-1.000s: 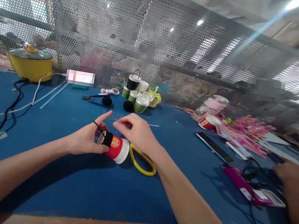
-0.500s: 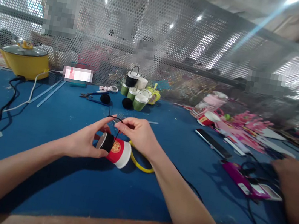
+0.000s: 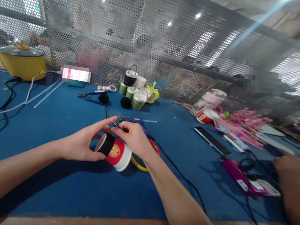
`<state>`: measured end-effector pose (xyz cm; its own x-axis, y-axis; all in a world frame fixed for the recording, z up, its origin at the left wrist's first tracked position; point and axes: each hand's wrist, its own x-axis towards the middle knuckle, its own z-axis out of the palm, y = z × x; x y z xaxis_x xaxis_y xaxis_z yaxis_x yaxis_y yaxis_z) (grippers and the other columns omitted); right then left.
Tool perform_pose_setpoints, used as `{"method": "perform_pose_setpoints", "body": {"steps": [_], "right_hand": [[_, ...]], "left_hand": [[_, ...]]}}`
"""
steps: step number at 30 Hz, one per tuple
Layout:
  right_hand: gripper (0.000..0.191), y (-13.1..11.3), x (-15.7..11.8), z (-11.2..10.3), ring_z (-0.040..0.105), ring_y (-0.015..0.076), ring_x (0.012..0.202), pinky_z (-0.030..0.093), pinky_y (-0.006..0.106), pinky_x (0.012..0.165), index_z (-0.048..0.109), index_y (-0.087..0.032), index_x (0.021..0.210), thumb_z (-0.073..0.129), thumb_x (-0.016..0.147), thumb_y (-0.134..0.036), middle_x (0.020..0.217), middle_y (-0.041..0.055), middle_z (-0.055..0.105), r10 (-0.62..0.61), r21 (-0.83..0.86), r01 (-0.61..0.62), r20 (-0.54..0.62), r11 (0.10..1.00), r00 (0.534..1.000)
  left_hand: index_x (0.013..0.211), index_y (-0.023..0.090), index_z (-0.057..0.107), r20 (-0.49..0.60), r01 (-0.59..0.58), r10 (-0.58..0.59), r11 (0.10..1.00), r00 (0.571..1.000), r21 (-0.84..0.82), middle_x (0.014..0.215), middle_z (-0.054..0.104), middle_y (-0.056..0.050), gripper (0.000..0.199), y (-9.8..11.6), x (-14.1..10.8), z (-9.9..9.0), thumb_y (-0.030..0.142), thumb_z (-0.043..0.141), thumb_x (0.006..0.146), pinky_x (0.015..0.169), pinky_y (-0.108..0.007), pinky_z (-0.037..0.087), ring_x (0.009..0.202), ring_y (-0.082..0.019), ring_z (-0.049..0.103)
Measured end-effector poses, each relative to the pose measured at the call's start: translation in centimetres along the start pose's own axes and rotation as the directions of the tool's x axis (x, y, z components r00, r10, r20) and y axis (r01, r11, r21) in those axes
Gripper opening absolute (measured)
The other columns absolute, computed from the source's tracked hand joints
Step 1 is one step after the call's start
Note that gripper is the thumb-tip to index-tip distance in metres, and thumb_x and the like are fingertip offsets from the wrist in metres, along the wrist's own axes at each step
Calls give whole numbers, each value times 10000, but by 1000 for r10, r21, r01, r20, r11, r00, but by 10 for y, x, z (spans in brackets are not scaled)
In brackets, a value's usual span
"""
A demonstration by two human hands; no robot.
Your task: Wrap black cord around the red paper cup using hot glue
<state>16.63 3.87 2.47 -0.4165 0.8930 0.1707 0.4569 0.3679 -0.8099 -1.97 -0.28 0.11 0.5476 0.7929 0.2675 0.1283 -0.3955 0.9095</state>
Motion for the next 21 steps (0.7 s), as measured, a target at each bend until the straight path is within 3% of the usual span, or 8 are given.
{"method": "perform_pose_setpoints", "body": {"steps": [11, 21], "right_hand": [[283, -3, -2, 4, 435, 109, 592, 318, 238, 532, 433, -188, 648, 476, 869, -359, 623, -28, 482, 69, -142, -59, 69, 988, 995], [294, -3, -3, 6, 410, 104, 560, 302, 238, 525, 378, -202, 623, 464, 874, -329, 589, -44, 433, 58, -152, -48, 64, 987, 996]], "left_hand": [[1429, 299, 156, 8, -74, 73, 986, 997, 146, 1261, 463, -97, 893, -3, 0, -4, 117, 657, 712, 1022, -469, 368, 1209, -270, 437], [1423, 320, 167, 8, 33, -33, 999, 999, 9, 1188, 467, -62, 964, -6, 3, -10, 195, 744, 661, 1069, -488, 309, 1193, -268, 447]]}}
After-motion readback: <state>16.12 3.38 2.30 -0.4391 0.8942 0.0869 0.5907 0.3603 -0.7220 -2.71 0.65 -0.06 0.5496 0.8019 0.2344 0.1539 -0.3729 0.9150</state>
